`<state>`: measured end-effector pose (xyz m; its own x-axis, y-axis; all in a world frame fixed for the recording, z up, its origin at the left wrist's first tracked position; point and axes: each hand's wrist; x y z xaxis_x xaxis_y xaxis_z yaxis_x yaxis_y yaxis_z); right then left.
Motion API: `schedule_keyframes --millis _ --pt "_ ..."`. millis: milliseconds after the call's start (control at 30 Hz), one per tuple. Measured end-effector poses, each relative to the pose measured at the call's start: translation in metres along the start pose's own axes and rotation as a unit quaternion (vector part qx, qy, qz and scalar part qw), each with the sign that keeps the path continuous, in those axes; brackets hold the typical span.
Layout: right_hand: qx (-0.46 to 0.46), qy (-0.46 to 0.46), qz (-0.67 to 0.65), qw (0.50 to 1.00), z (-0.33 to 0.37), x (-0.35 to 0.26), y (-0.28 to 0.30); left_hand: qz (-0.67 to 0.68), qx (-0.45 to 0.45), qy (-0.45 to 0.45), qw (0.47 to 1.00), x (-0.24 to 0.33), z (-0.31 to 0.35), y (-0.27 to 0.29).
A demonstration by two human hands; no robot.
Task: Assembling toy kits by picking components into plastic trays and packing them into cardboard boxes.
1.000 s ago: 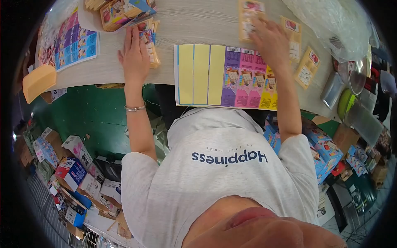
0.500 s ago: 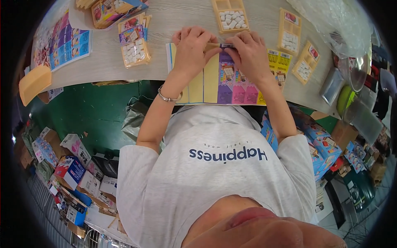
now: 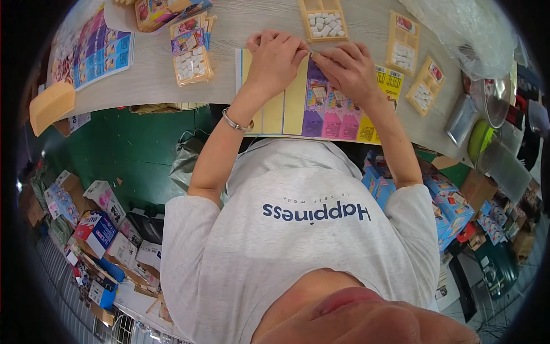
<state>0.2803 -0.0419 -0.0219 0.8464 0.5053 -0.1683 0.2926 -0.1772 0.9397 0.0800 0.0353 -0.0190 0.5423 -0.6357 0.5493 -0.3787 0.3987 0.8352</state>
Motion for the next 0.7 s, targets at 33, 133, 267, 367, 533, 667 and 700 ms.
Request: schedule_keyframes --millis 33,133,267,367,533,667,700 --pt "0.001 -0.001 0.001 1.000 -0.003 0.003 -0.002 -0.001 0.000 -0.001 1.000 0.000 -0.001 -0.001" --pt "0.002 0.013 -0.005 1.000 -0.007 0.007 0.003 -0.027 0.010 -0.013 1.000 0.000 -0.003 -0.012" --pt "-0.263 0.026 -0.191 0.945 -0.009 -0.028 0.101 -0.091 0.046 -0.014 0.995 -0.013 -0.002 -0.015" --pt "-0.313 0.183 -0.527 0.769 0.001 -0.029 0.191 -0.101 0.053 -0.031 0.993 -0.009 -0.003 -0.010" --pt "-0.031 -0.199 -0.648 0.735 -0.007 -0.010 0.187 -0.094 0.043 -0.030 0.994 -0.013 -0.007 -0.004" --pt "0.003 -0.219 -0.590 0.777 -0.035 0.055 0.101 0.540 -0.058 -0.047 0.839 0.005 -0.021 0.058" --pt "0.022 -0.259 -0.592 0.763 -0.041 0.061 0.089 0.796 -0.161 -0.030 0.583 0.008 -0.024 0.071"
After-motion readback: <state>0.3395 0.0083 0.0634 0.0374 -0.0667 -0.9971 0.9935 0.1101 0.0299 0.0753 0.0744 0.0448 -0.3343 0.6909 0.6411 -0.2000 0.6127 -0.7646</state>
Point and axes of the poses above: each hand's wrist, its own z-axis away from the middle knuckle, its own y-axis out of the back of the hand, x = y × z, and after that the axes turned 15 degrees about -x, right-handed
